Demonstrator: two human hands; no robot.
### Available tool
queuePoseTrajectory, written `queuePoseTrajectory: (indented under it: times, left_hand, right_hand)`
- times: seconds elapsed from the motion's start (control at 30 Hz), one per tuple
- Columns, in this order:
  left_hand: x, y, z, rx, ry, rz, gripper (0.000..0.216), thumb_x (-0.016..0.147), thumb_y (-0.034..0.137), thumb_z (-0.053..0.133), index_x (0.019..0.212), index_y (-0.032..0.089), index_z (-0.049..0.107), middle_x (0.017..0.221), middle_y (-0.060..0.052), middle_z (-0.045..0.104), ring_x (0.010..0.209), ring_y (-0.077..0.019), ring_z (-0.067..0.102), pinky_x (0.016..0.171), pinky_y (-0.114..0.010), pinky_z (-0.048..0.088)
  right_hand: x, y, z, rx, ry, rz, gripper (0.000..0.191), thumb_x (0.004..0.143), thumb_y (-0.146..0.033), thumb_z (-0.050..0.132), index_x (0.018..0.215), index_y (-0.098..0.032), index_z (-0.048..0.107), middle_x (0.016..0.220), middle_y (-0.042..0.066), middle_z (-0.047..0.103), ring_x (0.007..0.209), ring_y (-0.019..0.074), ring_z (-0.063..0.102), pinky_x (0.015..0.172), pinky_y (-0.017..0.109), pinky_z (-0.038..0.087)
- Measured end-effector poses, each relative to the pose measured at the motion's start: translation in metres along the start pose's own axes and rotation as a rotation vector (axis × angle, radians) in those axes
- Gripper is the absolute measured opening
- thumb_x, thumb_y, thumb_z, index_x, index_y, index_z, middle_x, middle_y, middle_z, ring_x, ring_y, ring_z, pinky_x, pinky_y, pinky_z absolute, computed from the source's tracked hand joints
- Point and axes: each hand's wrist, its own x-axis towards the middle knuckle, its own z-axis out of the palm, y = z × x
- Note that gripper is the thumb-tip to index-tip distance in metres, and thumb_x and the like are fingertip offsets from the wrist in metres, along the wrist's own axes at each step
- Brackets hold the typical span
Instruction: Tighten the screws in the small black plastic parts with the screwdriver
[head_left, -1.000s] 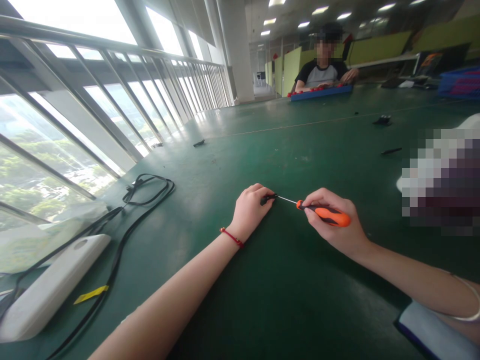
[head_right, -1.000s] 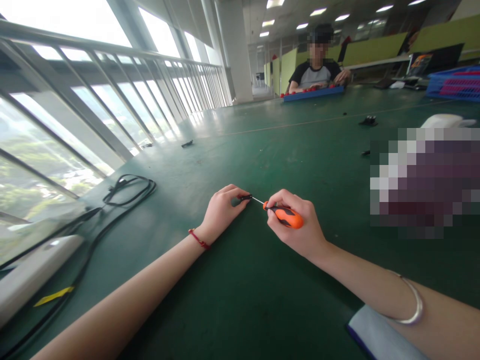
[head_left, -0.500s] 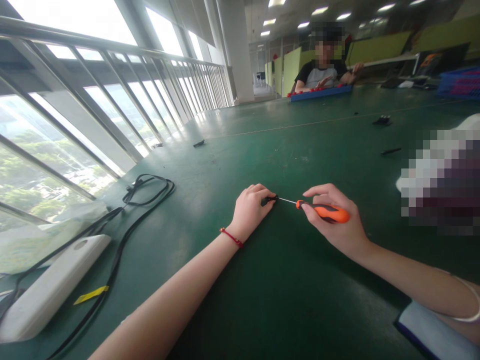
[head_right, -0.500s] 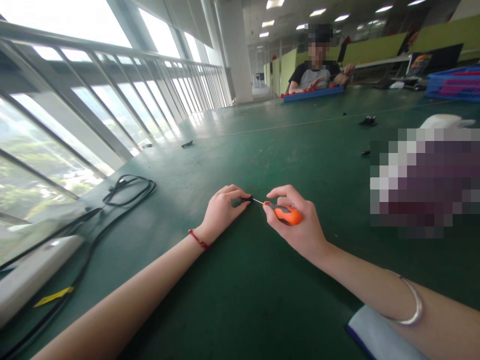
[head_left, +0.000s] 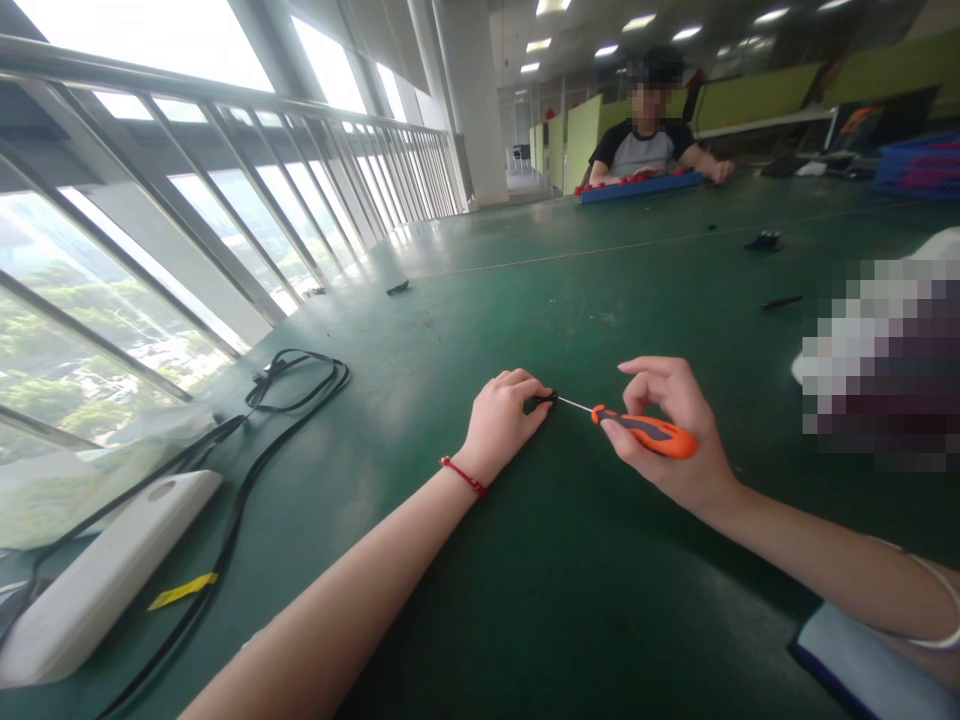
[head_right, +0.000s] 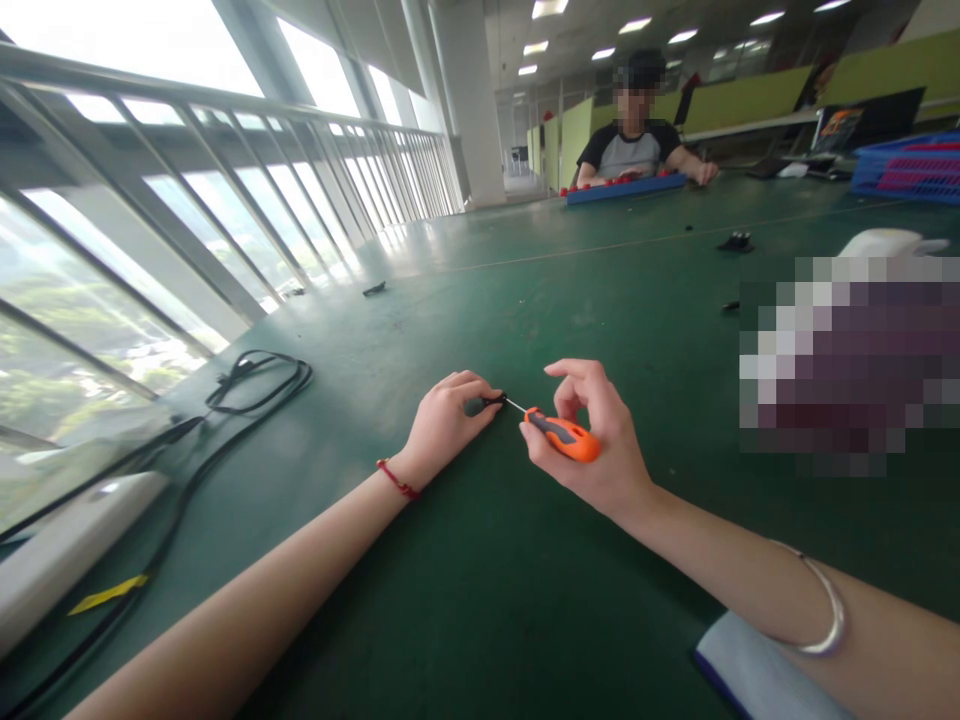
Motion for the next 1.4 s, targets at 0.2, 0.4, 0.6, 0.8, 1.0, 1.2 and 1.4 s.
queuePoseTrajectory:
  times: [0.2,0.4,0.6,0.8,1.0,1.2,1.4]
  left_hand:
    - [0.0009,0.0000,-0.0002,0.001,0.003,-0.004,0.010,0.082,0.022,0.062,0.084,0.020,0.071,0.090,-0.003,0.068,0.086,-0.0190,0.061,0.080,-0.031,0.049]
    - [0.0009,0.0004,-0.0002,0.007,0.001,-0.007,0.010,0.082,0.023,0.062,0.084,0.020,0.071,0.090,-0.002,0.068,0.087,-0.0191,0.061,0.079,-0.032,0.049]
    - [0.0001,0.0009,-0.0002,0.003,0.002,-0.008,0.009,0.082,0.023,0.062,0.083,0.020,0.071,0.091,-0.002,0.068,0.086,-0.0189,0.061,0.079,-0.031,0.049]
    - [0.0010,0.0008,-0.0004,0.000,-0.006,-0.017,0.010,0.082,0.023,0.061,0.083,0.020,0.070,0.091,-0.002,0.068,0.087,-0.0188,0.062,0.079,-0.031,0.050]
    - [0.0013,0.0014,-0.0006,0.000,-0.009,-0.005,0.012,0.083,0.024,0.060,0.085,0.021,0.071,0.093,-0.003,0.068,0.088,-0.0194,0.062,0.081,-0.032,0.050]
    - [0.0016,0.0015,-0.0009,-0.002,-0.016,-0.012,0.011,0.083,0.024,0.061,0.085,0.021,0.072,0.093,-0.003,0.068,0.089,-0.0196,0.062,0.081,-0.032,0.050]
    - [0.0011,0.0019,-0.0009,-0.011,-0.005,-0.013,0.011,0.082,0.023,0.061,0.085,0.020,0.072,0.093,-0.003,0.068,0.088,-0.0193,0.061,0.081,-0.032,0.050]
  right_hand:
    - [-0.0022,-0.0020,-0.0015,-0.034,0.036,-0.020,0.033,0.076,-0.019,0.065,0.106,-0.023,0.052,0.074,-0.002,0.056,0.069,0.0164,0.057,0.068,0.032,0.048]
    - [-0.0027,-0.0025,-0.0019,-0.084,-0.032,-0.018,0.016,0.080,-0.024,0.064,0.094,-0.024,0.057,0.068,-0.002,0.056,0.061,0.0148,0.055,0.062,0.031,0.046]
    - [-0.0034,-0.0037,-0.0017,-0.055,0.014,-0.048,0.035,0.075,-0.022,0.067,0.107,-0.023,0.052,0.067,-0.004,0.051,0.062,0.0148,0.053,0.067,0.033,0.047]
    - [-0.0022,-0.0015,-0.0001,-0.031,0.062,-0.055,0.037,0.074,-0.018,0.064,0.109,-0.024,0.051,0.076,-0.002,0.055,0.070,0.0155,0.055,0.067,0.032,0.046]
    - [-0.0014,-0.0050,-0.0022,-0.136,-0.058,-0.032,0.015,0.079,-0.027,0.064,0.090,-0.025,0.055,0.057,-0.005,0.052,0.057,0.0145,0.051,0.066,0.034,0.044]
    - [-0.0014,-0.0045,-0.0012,-0.058,0.037,-0.044,0.042,0.074,-0.022,0.066,0.112,-0.023,0.049,0.075,-0.001,0.055,0.068,0.0170,0.055,0.067,0.033,0.048]
    - [-0.0031,-0.0046,-0.0008,-0.129,-0.009,-0.022,0.017,0.079,-0.024,0.063,0.095,-0.025,0.057,0.075,0.000,0.059,0.068,0.0165,0.056,0.064,0.031,0.047]
